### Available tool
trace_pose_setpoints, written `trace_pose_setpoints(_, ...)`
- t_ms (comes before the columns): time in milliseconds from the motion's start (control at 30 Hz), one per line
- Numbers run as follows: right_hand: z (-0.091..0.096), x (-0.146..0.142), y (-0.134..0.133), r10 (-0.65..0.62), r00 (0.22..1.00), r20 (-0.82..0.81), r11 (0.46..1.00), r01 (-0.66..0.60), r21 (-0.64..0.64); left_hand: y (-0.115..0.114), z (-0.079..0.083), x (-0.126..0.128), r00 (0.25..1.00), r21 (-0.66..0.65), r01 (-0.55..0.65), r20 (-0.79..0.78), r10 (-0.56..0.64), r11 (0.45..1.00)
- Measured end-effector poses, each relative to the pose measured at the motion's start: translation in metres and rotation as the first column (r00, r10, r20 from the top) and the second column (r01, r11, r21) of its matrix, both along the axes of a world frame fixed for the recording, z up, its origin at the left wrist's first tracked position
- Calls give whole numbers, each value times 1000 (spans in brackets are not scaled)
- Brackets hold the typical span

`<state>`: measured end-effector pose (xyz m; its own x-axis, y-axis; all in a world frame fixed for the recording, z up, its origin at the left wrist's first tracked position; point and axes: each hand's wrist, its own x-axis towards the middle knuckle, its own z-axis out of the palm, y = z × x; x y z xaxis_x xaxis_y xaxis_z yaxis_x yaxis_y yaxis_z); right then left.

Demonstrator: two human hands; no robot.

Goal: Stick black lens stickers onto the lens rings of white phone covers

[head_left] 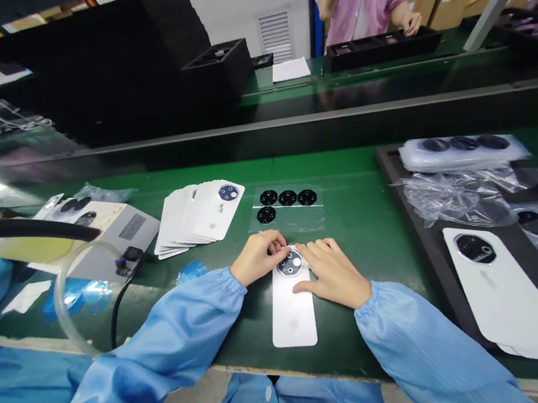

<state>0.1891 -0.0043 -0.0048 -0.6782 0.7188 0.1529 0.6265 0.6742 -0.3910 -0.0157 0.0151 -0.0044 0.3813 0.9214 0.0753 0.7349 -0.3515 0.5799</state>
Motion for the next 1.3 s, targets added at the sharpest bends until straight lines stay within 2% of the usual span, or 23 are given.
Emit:
trace_pose_setpoints(300, -1, 0, 0, 3, 1000, 12, 1000, -3, 26, 6, 7, 0, 992, -46, 120, -27, -122, 992)
trace_pose_setpoints(567, 0, -1, -1, -5, 1000, 26, 999, 4, 33, 3, 6, 5, 976, 16, 131, -175, -126, 991)
trace_pose_setpoints(800, 2, -1, -3, 9, 998, 61, 999, -11, 35, -14, 6, 13, 940, 112, 119, -333, -75, 987)
trace_pose_setpoints(1000, 6, -2, -1, 6, 997, 83, 1000, -8, 26, -27, 5, 13, 912, 154, 138, -405, -65, 978)
trace_pose_setpoints(1167, 7, -3, -1, 12, 996, 92, 1000, -13, 10, -43, 8, 8, 915, 177, 159, -396, -78, 971)
trace_pose_setpoints(1300, 8, -2, -2, 11, 996, 91, 1000, -11, -3, -64, 9, 7, 943, 205, 149, -325, -76, 967)
